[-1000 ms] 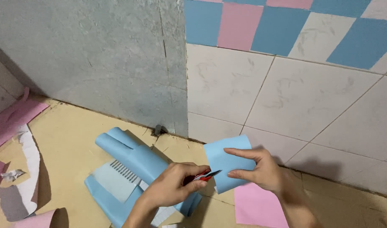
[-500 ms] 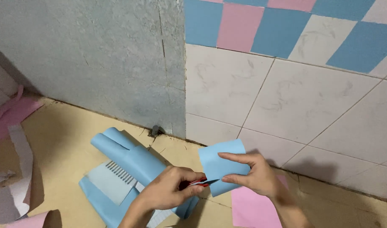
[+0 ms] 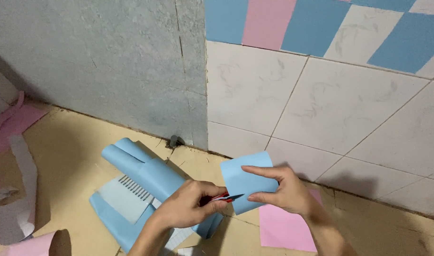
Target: Cutting and applying small rectangular vinyl stickers to a tiled wall to create a decorative pattern.
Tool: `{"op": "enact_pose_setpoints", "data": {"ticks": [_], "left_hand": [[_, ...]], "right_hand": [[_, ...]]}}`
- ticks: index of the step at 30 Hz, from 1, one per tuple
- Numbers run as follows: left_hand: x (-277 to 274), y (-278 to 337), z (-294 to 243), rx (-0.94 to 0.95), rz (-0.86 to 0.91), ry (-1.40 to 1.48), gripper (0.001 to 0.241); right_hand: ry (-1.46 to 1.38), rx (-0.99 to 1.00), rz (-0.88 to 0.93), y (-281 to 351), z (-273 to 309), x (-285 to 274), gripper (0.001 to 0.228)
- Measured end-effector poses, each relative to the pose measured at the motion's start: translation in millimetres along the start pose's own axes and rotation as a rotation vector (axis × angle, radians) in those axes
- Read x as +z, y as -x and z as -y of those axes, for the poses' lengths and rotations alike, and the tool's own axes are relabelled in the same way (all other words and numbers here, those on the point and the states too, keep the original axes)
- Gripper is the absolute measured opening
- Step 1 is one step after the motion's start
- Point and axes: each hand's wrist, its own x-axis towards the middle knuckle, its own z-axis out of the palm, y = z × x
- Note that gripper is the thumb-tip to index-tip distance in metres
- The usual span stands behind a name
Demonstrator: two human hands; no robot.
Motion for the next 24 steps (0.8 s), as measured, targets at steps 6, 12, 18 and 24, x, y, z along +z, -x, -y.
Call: {"op": "enact_pose_setpoints", "data": {"ticks": [6, 12, 18, 24], "left_hand": [[-1.8, 2.2, -1.0, -0.004, -0.006, 0.013, 0.017], [-1.8, 1.2, 5.9, 0.025, -0.014, 0.018, 0.013], [-5.4, 3.4, 1.1, -0.027, -0.009, 0.004, 0.014], [-5.4, 2.4, 2.9, -0.036, 0.016, -0.024, 0.019]], "right_hand": [[0.024, -0.043, -0.001, -1.0, -3.0, 1.4, 0.063], [0.035, -0.04, 0.004, -1.4, -3.0, 3.7, 0.062], [0.04, 0.02, 0.005, -0.4, 4.7, 5.0, 0.062], [0.062, -0.011, 0.002, -0.9, 2.2, 6.4, 0.06]]}}
